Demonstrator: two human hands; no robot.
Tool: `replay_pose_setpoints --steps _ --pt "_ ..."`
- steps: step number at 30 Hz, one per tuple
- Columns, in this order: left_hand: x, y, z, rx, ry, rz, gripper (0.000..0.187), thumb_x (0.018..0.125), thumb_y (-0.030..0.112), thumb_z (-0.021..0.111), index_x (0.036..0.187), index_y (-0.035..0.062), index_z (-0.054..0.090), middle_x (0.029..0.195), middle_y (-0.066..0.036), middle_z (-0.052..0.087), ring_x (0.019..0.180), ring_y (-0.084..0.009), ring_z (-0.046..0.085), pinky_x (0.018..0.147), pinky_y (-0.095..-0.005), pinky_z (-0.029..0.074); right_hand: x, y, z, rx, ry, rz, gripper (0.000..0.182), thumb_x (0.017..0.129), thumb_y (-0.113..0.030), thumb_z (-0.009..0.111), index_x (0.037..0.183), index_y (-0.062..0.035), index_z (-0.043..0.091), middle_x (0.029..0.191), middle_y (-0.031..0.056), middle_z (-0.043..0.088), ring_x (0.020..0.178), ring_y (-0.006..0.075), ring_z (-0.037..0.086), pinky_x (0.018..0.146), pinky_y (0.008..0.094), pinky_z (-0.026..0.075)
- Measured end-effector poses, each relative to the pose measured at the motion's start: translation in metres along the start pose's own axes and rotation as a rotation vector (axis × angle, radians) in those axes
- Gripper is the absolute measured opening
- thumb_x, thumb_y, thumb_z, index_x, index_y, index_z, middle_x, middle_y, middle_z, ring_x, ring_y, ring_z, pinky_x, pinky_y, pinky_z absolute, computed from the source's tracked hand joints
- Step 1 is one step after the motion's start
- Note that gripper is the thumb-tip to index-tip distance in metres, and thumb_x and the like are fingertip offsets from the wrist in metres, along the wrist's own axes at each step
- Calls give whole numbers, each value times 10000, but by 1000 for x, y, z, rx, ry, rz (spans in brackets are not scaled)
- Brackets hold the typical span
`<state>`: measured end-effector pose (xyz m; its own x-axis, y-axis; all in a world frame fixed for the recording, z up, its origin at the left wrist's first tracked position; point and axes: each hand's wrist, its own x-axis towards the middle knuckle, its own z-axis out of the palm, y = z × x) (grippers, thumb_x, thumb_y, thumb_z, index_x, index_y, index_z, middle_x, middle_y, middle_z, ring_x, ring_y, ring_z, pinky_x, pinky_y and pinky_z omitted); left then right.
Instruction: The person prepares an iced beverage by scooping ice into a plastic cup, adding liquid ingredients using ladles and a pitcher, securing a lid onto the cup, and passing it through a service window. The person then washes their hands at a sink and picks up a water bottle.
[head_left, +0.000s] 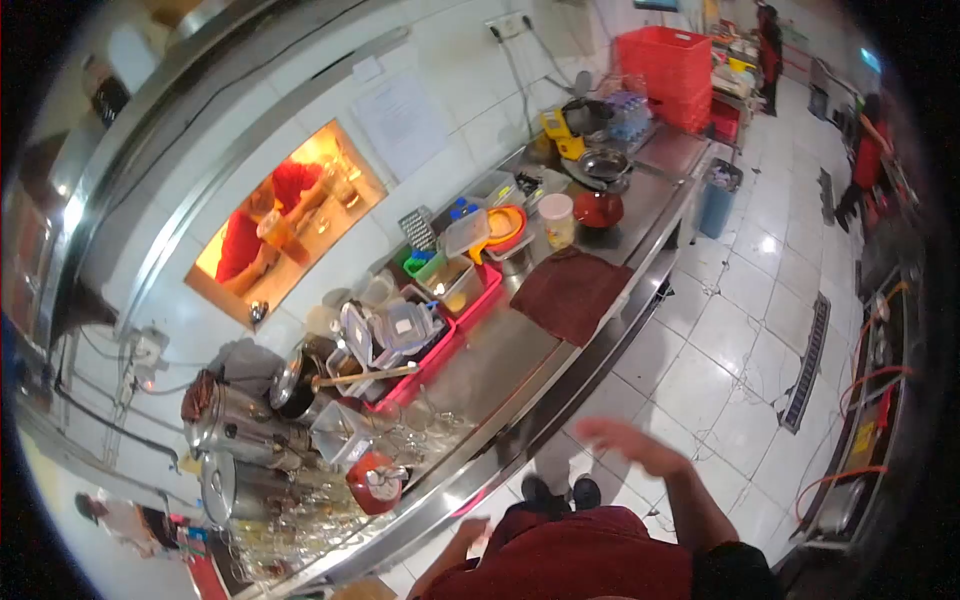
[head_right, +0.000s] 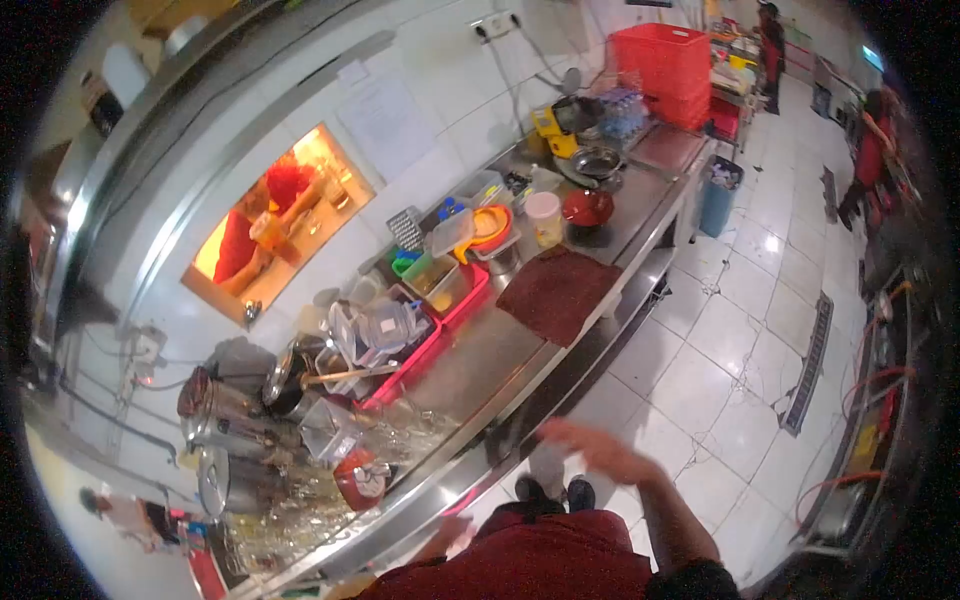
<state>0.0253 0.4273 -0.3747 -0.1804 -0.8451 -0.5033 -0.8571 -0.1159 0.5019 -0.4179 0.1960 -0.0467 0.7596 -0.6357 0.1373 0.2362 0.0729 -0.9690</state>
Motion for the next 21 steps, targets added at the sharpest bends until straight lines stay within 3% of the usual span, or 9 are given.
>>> replay_pose_setpoints --steps 3,6,7,9,10,12,13,16,21 --pt "-40 -23 -23 73 -33 236 363 937 376 555 1032 28 599 757 -113 619 642 -220 552 569 -350 474 17 -73 103 165 -811 -277 1033 852 -765 437 1497 25 275 1565 238 221 1470 367 159 1162 492 124" --pt "-79 -31 -6 231 -166 220 344 880 343 577 1117 95 598 875 -157 672 783 -343 635 657 -437 507 48 -70 130 271 -1090 -306 1091 846 -796 382 1513 47 195 1585 253 127 1483 367 86 1163 505 68" --pt "-95 -29 9 266 -207 207 357 861 332 585 1145 117 597 915 -172 690 831 -384 663 687 -467 519 47 -67 142 283 -1140 -289 1091 846 -796 382 1513 47 195 1585 253 127 1483 367 86 1163 505 68" --pt "-80 -53 25 323 -17 81 343 909 347 563 1071 49 619 797 -146 681 797 -317 676 653 -451 527 44 -63 165 288 -1188 -230 1023 883 -743 394 1535 4 141 1611 182 111 1492 287 75 1181 452 49" --pt "-82 -59 32 58 114 45 382 925 369 553 1087 31 625 805 -136 685 782 -293 674 661 -432 532 52 -68 179 317 -1280 -195 1090 856 -792 358 1534 25 110 1606 233 -20 1494 343 2 1156 516 16" --pt "-88 -28 37 -580 279 -330 412 911 368 586 1138 27 624 878 -115 697 763 -256 672 669 -399 532 55 -70 205 346 -1310 -152 1071 866 -776 365 1534 23 114 1607 230 -15 1495 334 5 1159 505 11" --pt "-101 18 15 -946 301 -678 422 880 343 628 1173 41 617 942 -105 705 758 -244 671 668 -384 527 56 -71 216 364 -1318 -118 1053 876 -760 372 1535 20 117 1608 227 -9 1496 325 8 1161 494 7" --pt "-135 2 39 -726 95 -522 407 887 301 615 1203 44 611 1014 -116 711 855 -260 675 712 -387 527 50 -64 239 369 -1289 -110 1048 862 -768 395 1534 -2 150 1608 220 22 1495 322 27 1164 494 21" --pt "-134 -14 50 -779 59 -604 412 884 311 615 1196 43 613 1010 -129 708 862 -270 674 720 -394 526 30 -53 261 373 -1186 -118 1041 838 -780 432 1533 -39 204 1607 209 74 1493 317 60 1168 494 44"
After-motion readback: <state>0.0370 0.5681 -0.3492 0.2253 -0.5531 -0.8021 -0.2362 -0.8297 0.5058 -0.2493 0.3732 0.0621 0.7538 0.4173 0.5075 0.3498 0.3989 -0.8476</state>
